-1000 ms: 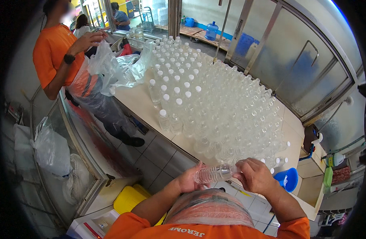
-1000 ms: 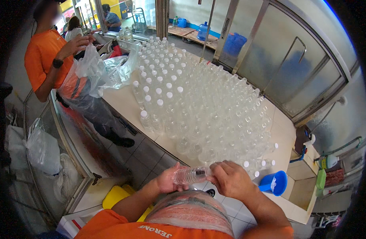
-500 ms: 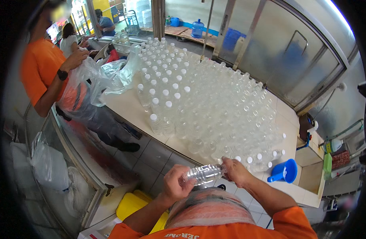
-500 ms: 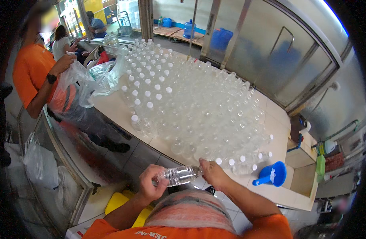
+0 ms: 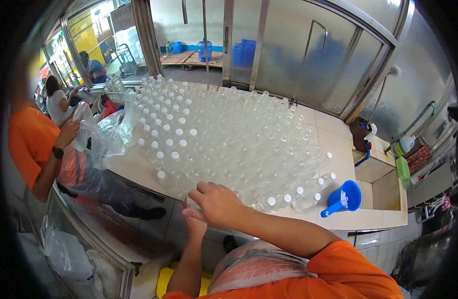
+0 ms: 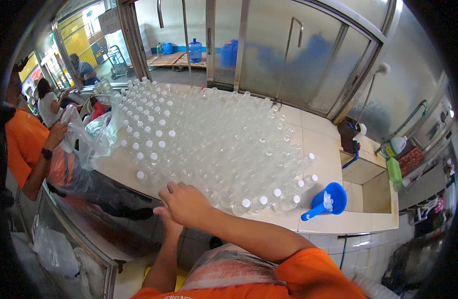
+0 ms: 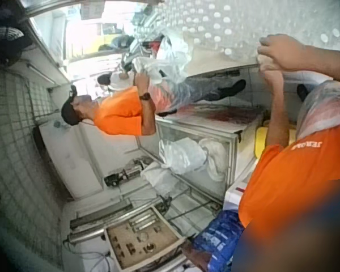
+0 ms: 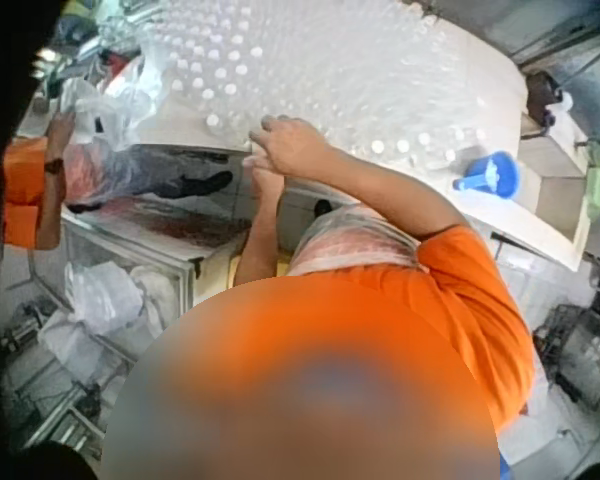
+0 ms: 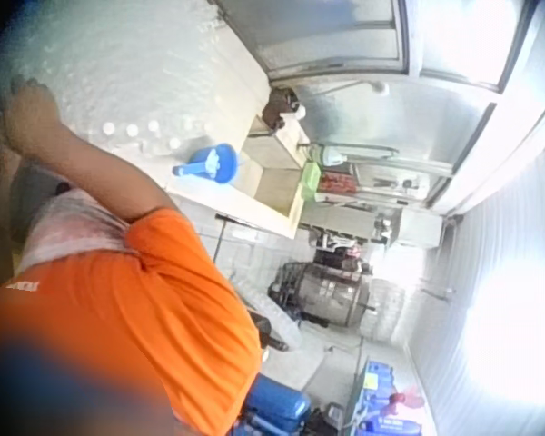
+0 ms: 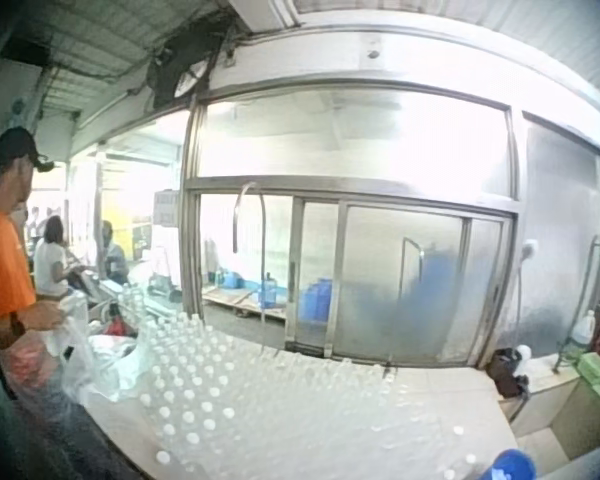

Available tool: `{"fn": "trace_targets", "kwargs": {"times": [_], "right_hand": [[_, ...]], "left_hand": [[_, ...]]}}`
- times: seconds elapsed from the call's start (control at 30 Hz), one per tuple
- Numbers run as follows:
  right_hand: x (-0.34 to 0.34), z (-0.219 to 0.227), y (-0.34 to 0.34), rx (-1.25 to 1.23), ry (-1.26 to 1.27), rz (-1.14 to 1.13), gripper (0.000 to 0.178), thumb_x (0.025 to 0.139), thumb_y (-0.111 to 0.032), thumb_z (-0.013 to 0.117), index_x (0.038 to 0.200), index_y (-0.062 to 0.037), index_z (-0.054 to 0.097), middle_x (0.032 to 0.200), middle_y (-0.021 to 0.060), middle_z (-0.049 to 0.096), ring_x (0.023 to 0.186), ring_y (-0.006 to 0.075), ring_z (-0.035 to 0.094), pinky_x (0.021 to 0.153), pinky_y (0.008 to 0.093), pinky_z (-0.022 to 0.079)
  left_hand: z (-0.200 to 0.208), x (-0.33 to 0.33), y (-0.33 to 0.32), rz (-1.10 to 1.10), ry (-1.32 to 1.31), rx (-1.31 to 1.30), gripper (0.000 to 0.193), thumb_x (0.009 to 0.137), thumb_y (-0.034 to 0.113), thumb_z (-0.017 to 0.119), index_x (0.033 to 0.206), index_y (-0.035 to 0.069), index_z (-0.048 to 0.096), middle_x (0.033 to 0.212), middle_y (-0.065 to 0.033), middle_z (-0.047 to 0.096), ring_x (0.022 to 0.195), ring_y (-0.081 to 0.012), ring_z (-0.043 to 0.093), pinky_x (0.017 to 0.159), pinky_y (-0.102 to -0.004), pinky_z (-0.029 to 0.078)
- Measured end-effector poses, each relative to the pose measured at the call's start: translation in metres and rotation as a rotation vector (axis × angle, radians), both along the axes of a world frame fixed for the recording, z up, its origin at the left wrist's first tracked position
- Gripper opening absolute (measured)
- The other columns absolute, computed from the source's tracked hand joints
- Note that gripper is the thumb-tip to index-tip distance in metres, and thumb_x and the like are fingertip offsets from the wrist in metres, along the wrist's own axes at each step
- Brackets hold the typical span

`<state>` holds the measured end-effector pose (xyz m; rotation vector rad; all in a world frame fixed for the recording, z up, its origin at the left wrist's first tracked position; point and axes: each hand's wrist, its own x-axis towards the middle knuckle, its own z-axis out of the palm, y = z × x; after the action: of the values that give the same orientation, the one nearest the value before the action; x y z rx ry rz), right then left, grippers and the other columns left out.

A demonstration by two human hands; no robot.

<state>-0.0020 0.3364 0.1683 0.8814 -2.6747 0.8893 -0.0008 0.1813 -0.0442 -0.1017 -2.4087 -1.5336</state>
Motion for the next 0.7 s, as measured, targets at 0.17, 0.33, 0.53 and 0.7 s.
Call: {"fn": "trace_targets", "kwargs": {"times": [0.17,0.33,0.53,0.7], "right_hand": [[0.044,0.005,0.123,-0.184,-0.068,-0.217,0.031,0.086,-0.02,0.083,0.11,-0.0037,0.069,0.107,0.0198,0.069,0.101,0.0401,0.068,0.089,0.0457,0.055],[0.113,-0.029,0.306,-0.085,-0.056,-0.99,0.029,0.087,-0.004,0.077,0.115,0.0024,0.069,0.108,0.0172,0.073,0.097,0.0302,0.072,0.085,0.0395,0.057],[0.165,-0.084,0.45,0.124,-0.41,-1.182,0.025,0.091,-0.013,0.068,0.108,0.0046,0.073,0.105,0.0258,0.074,0.096,0.0382,0.072,0.087,0.0431,0.057],[0.152,-0.138,0.482,0.352,-0.547,-1.009,0.039,0.084,-0.003,0.06,0.12,0.0022,0.074,0.114,0.0301,0.073,0.108,0.0415,0.073,0.097,0.0463,0.055]], "left_hand": [[-0.017,-0.024,0.024,0.201,-0.292,0.117,0.077,0.08,0.008,0.086,0.147,0.0,0.048,0.134,-0.0211,0.057,0.119,-0.037,0.059,0.094,-0.0453,0.055],[-0.014,-0.01,0.022,0.154,-0.211,0.317,0.078,0.09,0.004,0.078,0.156,0.002,0.037,0.134,-0.0183,0.055,0.116,-0.0272,0.06,0.09,-0.0359,0.055],[0.021,-0.022,-0.021,0.301,-0.05,0.196,0.075,0.097,0.002,0.07,0.161,0.003,0.032,0.102,-0.009,0.063,0.083,-0.0161,0.061,0.076,-0.0311,0.053],[0.07,-0.065,-0.018,0.45,-0.146,0.022,0.076,0.097,0.018,0.073,0.162,0.008,0.035,0.073,-0.0062,0.059,0.068,-0.0198,0.059,0.07,-0.0379,0.051]]}}
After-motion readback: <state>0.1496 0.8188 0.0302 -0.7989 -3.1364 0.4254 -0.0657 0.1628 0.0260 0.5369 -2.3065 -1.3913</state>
